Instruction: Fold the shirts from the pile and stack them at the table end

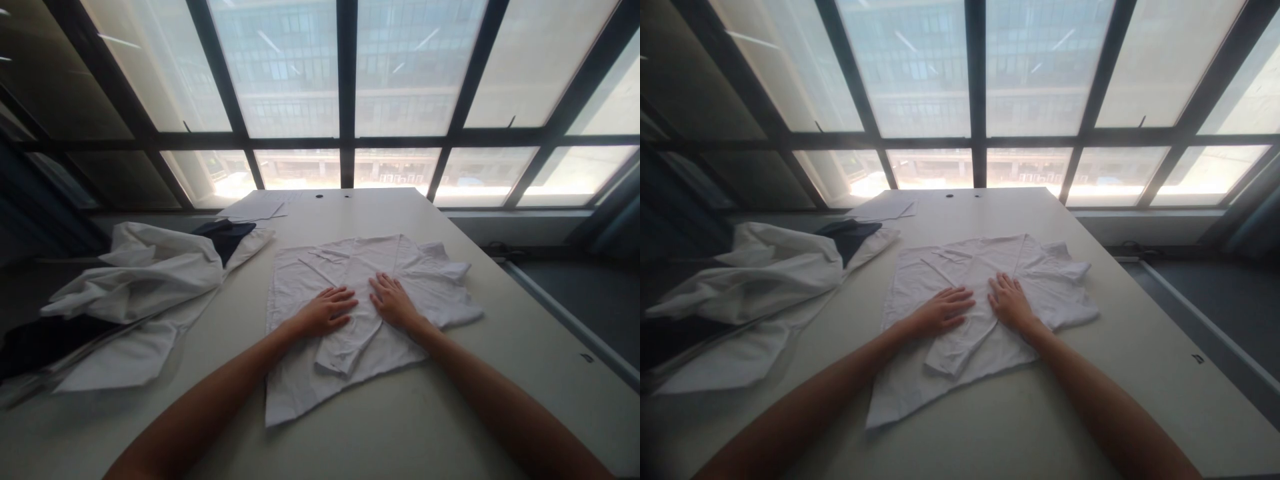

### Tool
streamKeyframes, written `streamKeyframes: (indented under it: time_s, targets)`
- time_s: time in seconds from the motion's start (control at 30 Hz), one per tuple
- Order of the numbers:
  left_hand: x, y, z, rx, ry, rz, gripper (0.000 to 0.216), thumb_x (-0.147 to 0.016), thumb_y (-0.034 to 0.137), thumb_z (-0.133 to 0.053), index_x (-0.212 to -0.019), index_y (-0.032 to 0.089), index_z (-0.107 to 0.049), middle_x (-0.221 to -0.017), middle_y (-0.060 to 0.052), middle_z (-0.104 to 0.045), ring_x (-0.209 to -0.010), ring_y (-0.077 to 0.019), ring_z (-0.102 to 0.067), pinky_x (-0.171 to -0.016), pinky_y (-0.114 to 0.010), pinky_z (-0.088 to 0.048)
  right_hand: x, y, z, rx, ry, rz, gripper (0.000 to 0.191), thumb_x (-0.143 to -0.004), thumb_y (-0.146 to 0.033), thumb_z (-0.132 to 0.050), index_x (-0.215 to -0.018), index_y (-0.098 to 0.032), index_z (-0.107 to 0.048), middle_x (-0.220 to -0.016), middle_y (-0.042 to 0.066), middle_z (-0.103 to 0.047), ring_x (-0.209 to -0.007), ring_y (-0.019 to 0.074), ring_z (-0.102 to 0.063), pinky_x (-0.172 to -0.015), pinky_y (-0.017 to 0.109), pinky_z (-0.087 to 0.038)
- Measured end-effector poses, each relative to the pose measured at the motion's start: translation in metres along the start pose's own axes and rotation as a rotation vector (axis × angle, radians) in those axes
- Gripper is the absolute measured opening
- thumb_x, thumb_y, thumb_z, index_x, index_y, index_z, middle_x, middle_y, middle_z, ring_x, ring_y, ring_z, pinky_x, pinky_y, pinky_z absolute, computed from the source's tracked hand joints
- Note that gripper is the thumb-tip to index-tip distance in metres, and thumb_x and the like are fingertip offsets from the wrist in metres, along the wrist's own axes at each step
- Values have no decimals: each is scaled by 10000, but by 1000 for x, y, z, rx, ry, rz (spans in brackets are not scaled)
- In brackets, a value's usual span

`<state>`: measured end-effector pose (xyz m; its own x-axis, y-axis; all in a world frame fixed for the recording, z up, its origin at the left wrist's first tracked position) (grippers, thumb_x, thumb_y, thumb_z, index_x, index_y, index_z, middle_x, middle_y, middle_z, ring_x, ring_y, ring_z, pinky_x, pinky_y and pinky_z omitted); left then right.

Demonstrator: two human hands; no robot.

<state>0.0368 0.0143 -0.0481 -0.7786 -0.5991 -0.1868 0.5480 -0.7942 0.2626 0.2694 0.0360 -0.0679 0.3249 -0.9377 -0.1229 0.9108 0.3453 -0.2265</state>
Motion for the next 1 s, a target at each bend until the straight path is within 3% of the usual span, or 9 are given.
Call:
streamKeyframes:
  time_s: [0.4, 0.67, 0.83, 0.93, 1.0]
  targets:
    - [-1, -2, 1, 18, 0, 8, 495, -1028, 453, -510, -1503, 317, -497, -1582, -37, -447, -1496, -273, -344, -1234, -498, -279, -2, -1, 3, -1, -38, 58, 584, -1039, -413, -378, -1572, -173, -381, -1665, 144, -268, -1546, 276, -190, -1229, 489, -154]
    - [-1, -4, -1, 26, 4, 6, 495, -1028, 444, -515, -1502, 304, -500, -1572, -47, -461, -1488, -274, -359, -1229, -495, -291, -4, 7, -2, 17, 40, -179, 601, -1032, -406, -400, -1567, -132, -390, -1655, 203, -260, -1534, 339, -209, -1218, 528, -157]
    - [-1, -5, -2, 27, 13, -9, 505, -1028, 442, -516, -1515, 313, -478, -1579, -46, -451, -1494, -270, -348, -1231, -492, -284, -1, -2, 5, -28, 109, 8, 589, -1047, -412, -365, -1573, -145, -376, -1673, 162, -231, -1560, 284, -124, -1236, 505, -124]
    - [-1, -5, -2, 23, 7, -10, 512, -1034, 449, -500, -1526, 317, -462, -1590, -39, -435, -1506, -261, -325, -1239, -477, -269, 1, -11, 6, -66, 20, 220, 592, -1049, -455, -360, -1580, -192, -370, -1673, 114, -256, -1559, 241, -141, -1242, 464, -136]
    - [-1, -5, -1, 20, -3, -3, 512, -1036, 452, -492, -1527, 312, -462, -1593, -37, -429, -1510, -259, -317, -1243, -473, -263, 0, -12, 4, -65, -46, 246, 587, -1046, -466, -361, -1569, -202, -393, -1664, 110, -282, -1552, 242, -177, -1241, 461, -142]
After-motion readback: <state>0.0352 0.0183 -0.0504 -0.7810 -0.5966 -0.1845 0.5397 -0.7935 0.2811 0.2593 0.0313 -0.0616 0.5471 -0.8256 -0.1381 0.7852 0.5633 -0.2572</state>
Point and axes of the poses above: each hand's wrist, its own x-axis away from the middle knuckle, its own z-axis out of the back of the hand, y = z × x, the point moved 3 cm from there along -x, towards the middle knuckle
